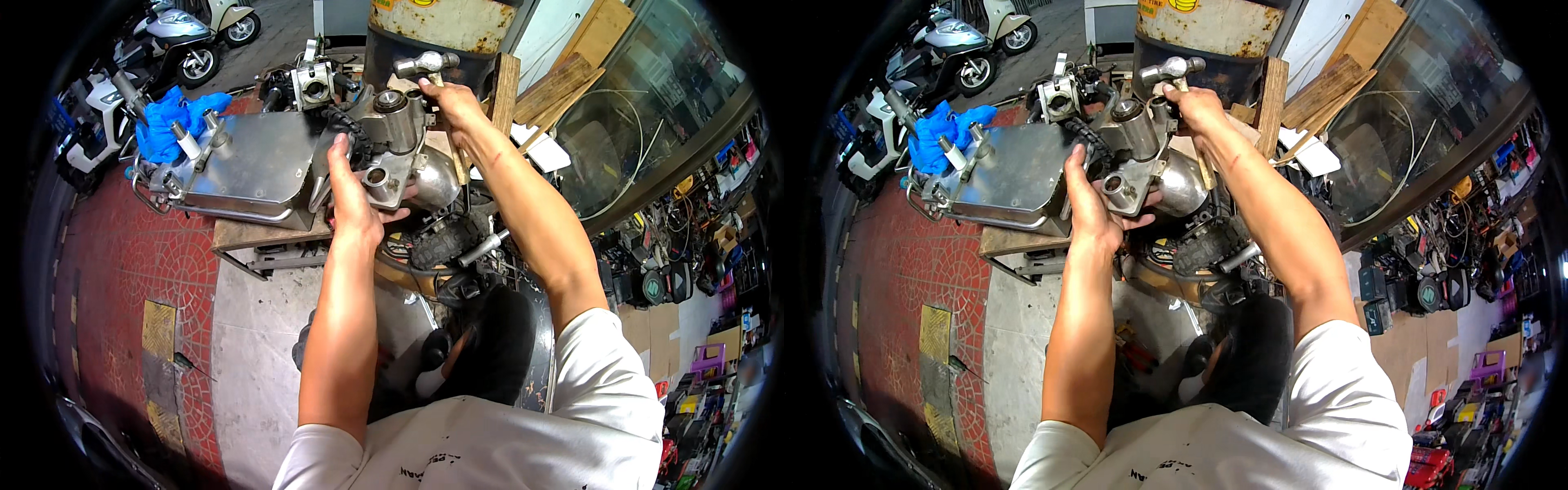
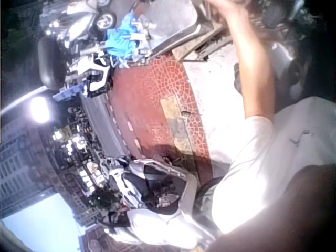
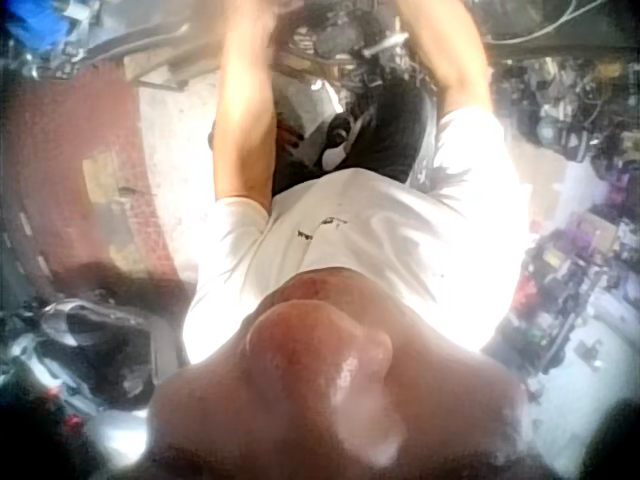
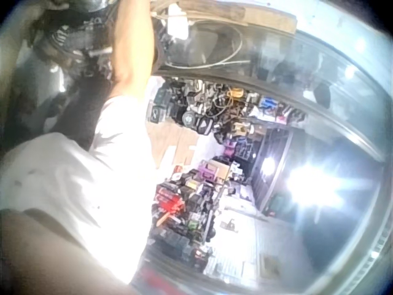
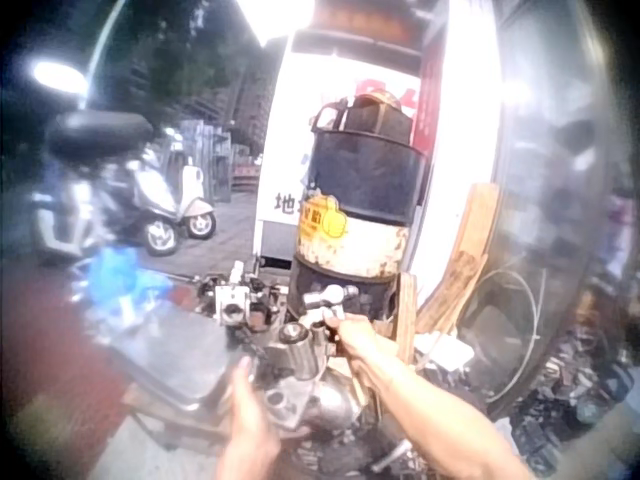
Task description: The person uses a hammer to tap a metal component on a workbench, then retrieves a red angle grinder and a grinding disc. After attaching the disc and plugging in the tool, the person grinds a specific area of the metal part, producing sparks.
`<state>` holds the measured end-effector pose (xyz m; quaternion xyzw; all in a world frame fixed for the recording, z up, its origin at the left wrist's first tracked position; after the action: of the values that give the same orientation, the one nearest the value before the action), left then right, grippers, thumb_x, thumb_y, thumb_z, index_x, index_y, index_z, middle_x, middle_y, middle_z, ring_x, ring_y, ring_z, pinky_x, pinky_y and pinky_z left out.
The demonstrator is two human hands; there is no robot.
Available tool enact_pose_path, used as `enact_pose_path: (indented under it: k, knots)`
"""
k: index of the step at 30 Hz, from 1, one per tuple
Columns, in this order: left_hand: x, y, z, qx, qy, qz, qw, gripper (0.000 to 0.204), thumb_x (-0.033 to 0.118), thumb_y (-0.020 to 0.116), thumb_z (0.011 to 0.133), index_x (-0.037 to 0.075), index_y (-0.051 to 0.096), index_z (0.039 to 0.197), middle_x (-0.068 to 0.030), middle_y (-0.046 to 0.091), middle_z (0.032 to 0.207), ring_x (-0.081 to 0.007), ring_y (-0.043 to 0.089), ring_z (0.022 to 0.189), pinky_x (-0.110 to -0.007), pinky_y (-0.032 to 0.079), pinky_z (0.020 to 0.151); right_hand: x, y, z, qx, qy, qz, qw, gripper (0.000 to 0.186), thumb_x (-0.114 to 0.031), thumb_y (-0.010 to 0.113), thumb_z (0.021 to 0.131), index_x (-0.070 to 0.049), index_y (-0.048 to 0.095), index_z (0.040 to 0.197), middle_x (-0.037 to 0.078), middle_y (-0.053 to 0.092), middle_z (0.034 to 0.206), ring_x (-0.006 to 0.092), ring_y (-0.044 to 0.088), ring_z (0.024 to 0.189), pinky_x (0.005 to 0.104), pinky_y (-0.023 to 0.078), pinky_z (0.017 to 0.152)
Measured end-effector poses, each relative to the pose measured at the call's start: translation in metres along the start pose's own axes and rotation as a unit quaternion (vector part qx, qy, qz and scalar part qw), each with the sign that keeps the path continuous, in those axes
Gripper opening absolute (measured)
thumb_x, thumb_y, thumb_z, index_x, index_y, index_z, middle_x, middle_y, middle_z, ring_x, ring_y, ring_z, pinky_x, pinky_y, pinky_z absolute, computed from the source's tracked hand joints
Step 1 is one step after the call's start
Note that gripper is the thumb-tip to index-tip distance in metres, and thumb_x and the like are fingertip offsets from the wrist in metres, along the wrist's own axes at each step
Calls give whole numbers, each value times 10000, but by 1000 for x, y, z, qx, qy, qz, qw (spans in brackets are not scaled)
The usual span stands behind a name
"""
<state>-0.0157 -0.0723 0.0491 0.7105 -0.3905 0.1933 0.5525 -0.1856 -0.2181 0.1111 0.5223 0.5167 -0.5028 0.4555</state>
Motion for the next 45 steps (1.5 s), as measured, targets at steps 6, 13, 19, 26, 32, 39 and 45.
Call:
enact_pose_path:
  k: [6,13,19,26,32,39,45]
  knots:
    - [5,-3,3,-5,68,-6,998,1059,866,337,869,-65,657,1257,-207,759,1079,-365,744,942,-471,578,751,10,-3,6,20,11,12,1000,270,-312,758,969,-54,679,988,60,690,924,215,631,770,421,533,654]
    - [1,0,0,-52,25,-3,998,1137,936,309,810,-59,707,1190,-176,770,1014,-307,747,883,-434,550,781,-1,-2,4,0,1,-47,999,295,-313,762,968,-52,669,1070,51,694,993,209,640,841,426,548,739]
    - [3,2,3,-54,44,-30,997,1066,865,348,866,-69,646,1285,-196,756,1127,-365,744,939,-467,558,831,-6,0,5,2,-1,-61,998,308,-290,771,961,-25,665,1075,88,686,1022,219,636,842,425,577,725]
    - [2,5,4,-7,71,-52,996,995,882,379,832,1,728,1133,-138,778,960,-291,747,767,-403,529,672,-10,-4,5,19,-54,-51,997,373,-255,795,935,48,660,1103,124,698,1012,223,665,842,407,586,664]
    - [3,5,7,-18,74,-59,995,921,859,395,845,51,721,1142,-101,770,880,-274,742,721,-394,520,637,-15,-2,1,16,-72,-41,996,328,-234,786,937,44,699,1087,104,720,959,197,680,767,363,569,612]
    - [11,8,10,21,177,-137,974,746,719,470,922,82,593,1290,-115,748,1018,-255,754,814,-416,599,511,-12,-5,0,17,-59,-56,997,260,-252,756,962,-8,715,1043,54,709,878,182,645,679,360,555,571]
    - [8,11,9,30,191,-129,972,747,727,476,910,107,579,1315,-119,748,1035,-272,754,830,-427,581,520,-23,-19,6,-18,-62,-262,963,414,-401,741,976,-23,683,1134,66,717,1001,171,660,885,365,580,682]
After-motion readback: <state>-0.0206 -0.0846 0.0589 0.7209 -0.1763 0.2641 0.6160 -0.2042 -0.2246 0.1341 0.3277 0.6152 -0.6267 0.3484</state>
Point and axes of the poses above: each hand's wrist, its own z-axis towards the middle knuckle, its own y-axis out of the palm, x = y × z, the point moved 7 cm from there along z, towards the middle knuckle
